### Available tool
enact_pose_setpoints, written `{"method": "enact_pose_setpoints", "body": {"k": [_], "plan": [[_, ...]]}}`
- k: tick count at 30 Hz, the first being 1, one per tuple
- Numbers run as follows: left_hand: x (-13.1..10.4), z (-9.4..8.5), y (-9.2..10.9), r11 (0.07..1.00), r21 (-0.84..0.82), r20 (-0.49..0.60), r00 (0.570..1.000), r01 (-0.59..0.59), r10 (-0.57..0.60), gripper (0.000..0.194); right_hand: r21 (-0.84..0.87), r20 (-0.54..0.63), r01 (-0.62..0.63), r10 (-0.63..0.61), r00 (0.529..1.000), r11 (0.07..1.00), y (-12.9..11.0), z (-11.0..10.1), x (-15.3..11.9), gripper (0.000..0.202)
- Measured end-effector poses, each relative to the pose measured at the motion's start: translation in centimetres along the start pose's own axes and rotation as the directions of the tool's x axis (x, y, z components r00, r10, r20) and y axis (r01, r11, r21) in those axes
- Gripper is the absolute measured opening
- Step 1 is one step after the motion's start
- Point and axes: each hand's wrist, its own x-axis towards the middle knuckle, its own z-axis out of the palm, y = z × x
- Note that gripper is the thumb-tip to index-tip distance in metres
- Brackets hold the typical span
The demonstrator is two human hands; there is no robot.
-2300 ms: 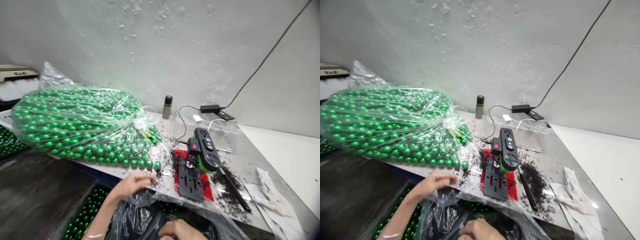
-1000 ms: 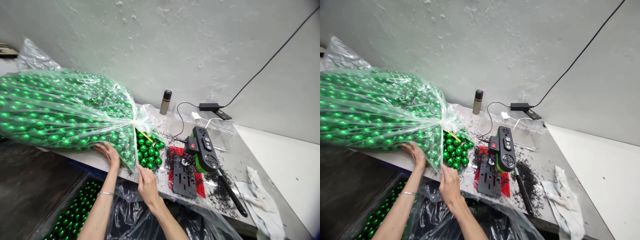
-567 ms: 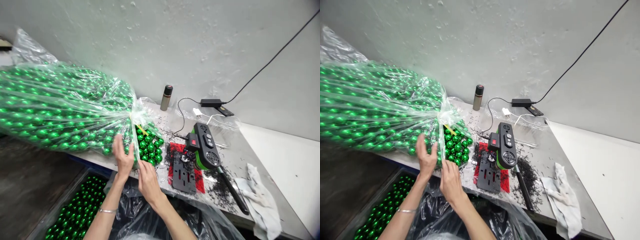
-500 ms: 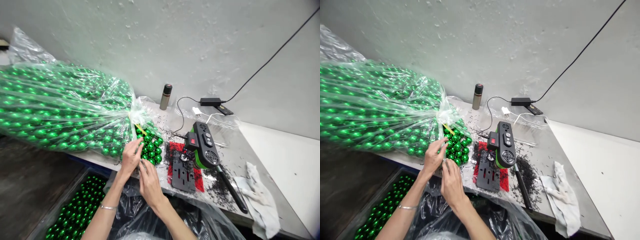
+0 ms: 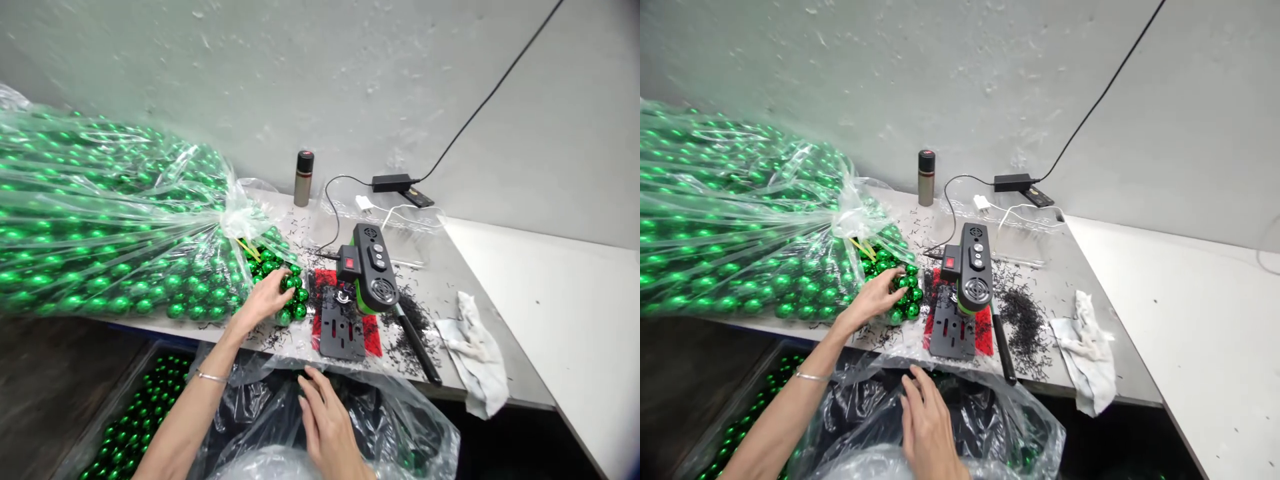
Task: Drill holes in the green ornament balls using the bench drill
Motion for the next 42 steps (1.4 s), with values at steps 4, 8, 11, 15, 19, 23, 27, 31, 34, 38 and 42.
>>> {"method": "enact_pose_setpoints", "body": {"k": [4, 8, 11, 15, 19, 23, 27, 31, 34, 38, 42], "plan": [[-0.8, -0.1, 1.3, 0.659, -0.726, 0.075, 0.975, 0.197, -0.209, 0.040, 0.033, -0.007, -0.019, 0.019, 1.000, 0.999, -0.1, -0.8, 0.4, 0.033], [-3.0, 1.1, 3.4, 0.173, -0.928, 0.263, 0.910, 0.329, -0.320, 0.036, 0.082, -0.027, -0.031, 0.033, 0.999, 0.996, 0.1, -1.7, 1.8, 0.033], [-4.7, 2.9, 4.9, -0.020, -0.918, 0.373, 0.842, 0.397, -0.391, 0.025, 0.095, -0.049, -0.029, 0.034, 0.998, 0.995, 0.6, -2.3, 2.6, 0.033], [-6.2, 5.7, 6.0, -0.080, -0.894, 0.431, 0.795, 0.441, -0.428, 0.020, 0.089, -0.046, -0.041, 0.045, 0.998, 0.995, 1.2, -2.8, 2.2, 0.033], [-6.5, 8.4, 6.3, 0.178, -0.889, 0.313, 0.844, 0.421, -0.435, 0.042, 0.086, -0.032, -0.070, 0.073, 0.997, 0.994, 1.6, -3.1, 0.7, 0.033], [-6.4, 10.7, 6.0, 0.591, -0.756, 0.104, 0.942, 0.283, -0.318, 0.045, 0.084, -0.020, -0.107, 0.109, 0.994, 0.991, 1.9, -3.3, -0.6, 0.033], [-6.4, 12.2, 5.6, 0.910, -0.405, -0.079, 0.989, 0.085, -0.128, 0.032, 0.102, -0.025, -0.143, 0.146, 0.989, 0.984, 2.0, -3.7, -1.2, 0.035], [-6.3, 13.1, 5.1, 0.976, -0.217, -0.123, 0.992, 0.001, -0.029, 0.031, 0.111, -0.035, -0.167, 0.172, 0.985, 0.980, 2.1, -3.9, -1.4, 0.038], [-6.1, 13.6, 5.0, 0.988, -0.138, -0.154, 0.987, -0.066, 0.044, 0.029, 0.109, -0.041, -0.175, 0.180, 0.983, 0.979, 2.2, -4.1, -1.6, 0.040], [-6.0, 13.6, 5.1, 0.987, -0.065, -0.163, 0.977, -0.147, 0.135, 0.028, 0.079, -0.058, -0.167, 0.172, 0.983, 0.983, 2.6, -4.8, -1.3, 0.040], [-6.1, 12.9, 4.9, 0.968, -0.039, -0.098, 0.965, -0.246, 0.242, 0.029, 0.047, -0.165, -0.115, 0.122, 0.979, 0.992, 3.9, -7.0, -0.4, 0.043]]}}
